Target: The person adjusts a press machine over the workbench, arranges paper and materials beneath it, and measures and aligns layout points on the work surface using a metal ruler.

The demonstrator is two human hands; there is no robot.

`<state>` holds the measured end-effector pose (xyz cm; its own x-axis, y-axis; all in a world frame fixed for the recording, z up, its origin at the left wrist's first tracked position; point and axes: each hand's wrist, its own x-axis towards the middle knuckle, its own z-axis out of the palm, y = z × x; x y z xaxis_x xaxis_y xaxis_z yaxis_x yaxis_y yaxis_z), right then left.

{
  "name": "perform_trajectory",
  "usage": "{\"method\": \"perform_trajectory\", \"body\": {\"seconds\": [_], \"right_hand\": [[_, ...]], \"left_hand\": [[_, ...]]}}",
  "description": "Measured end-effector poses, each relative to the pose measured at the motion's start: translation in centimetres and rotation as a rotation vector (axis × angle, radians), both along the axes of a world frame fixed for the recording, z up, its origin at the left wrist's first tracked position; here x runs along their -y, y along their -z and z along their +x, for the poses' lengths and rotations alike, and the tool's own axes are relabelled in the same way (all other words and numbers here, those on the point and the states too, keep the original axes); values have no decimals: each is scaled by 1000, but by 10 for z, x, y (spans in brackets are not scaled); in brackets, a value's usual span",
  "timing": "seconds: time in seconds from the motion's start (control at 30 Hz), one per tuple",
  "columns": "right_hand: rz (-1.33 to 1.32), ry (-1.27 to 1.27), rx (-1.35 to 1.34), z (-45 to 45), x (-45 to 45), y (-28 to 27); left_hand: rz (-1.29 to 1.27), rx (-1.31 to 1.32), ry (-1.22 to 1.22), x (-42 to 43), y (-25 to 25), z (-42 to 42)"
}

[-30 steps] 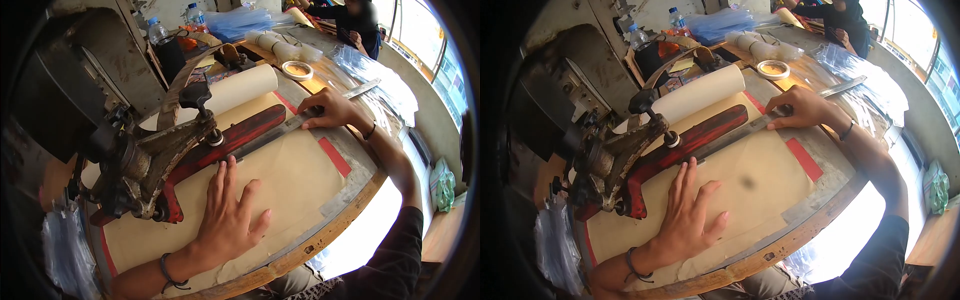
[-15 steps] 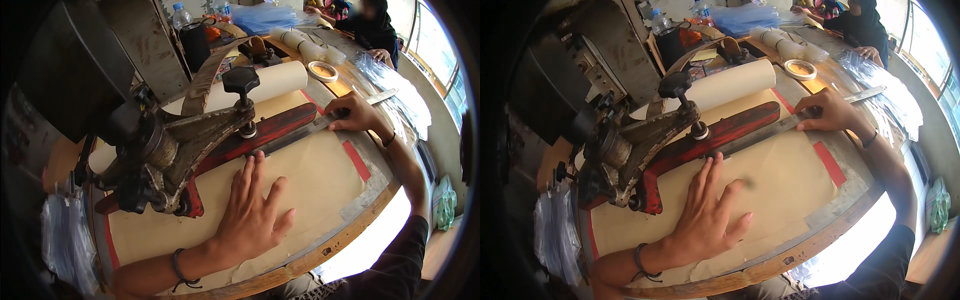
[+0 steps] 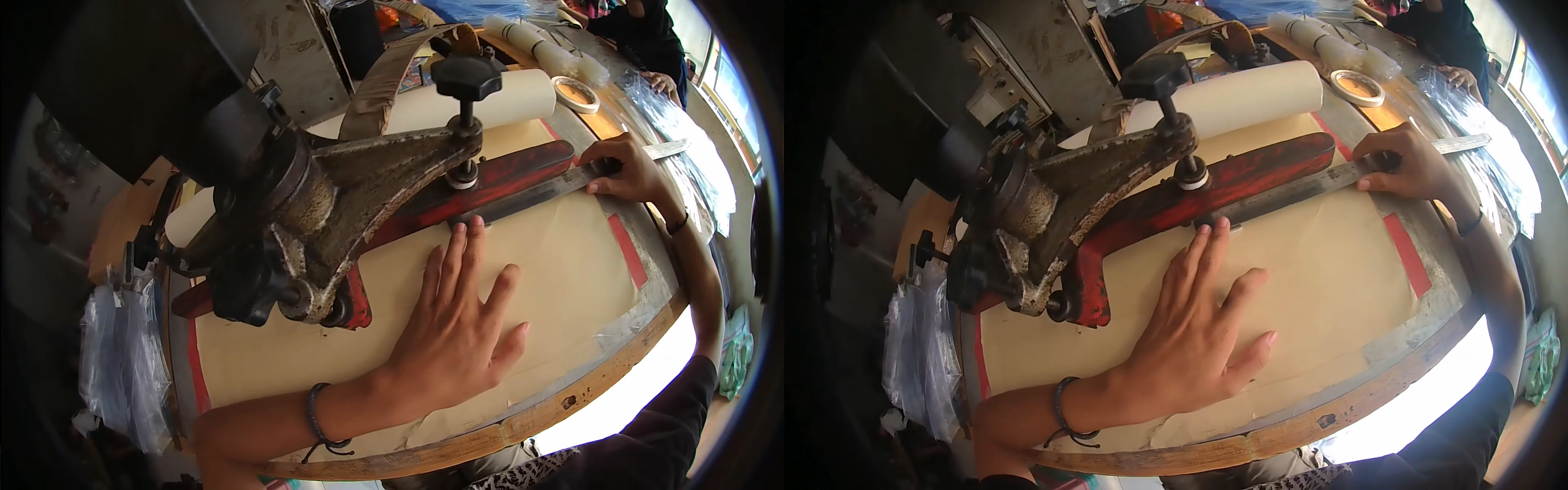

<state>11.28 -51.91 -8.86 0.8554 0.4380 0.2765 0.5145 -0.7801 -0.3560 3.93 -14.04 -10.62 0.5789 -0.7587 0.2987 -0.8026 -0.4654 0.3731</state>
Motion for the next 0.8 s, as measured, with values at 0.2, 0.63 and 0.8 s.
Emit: {"method": "perform_trajectory", "body": {"seconds": [0.2, 0.63, 0.8], "right_hand": [[15, 2, 56, 0, 0, 6], [-81, 49, 35, -12, -15, -12], [-60, 7, 69, -12, -15, -9]], "left_hand": [[-10, 8, -21, 0, 1, -1], [16, 6, -17, 1, -3, 1], [51, -2, -18, 1, -6, 1]]}}
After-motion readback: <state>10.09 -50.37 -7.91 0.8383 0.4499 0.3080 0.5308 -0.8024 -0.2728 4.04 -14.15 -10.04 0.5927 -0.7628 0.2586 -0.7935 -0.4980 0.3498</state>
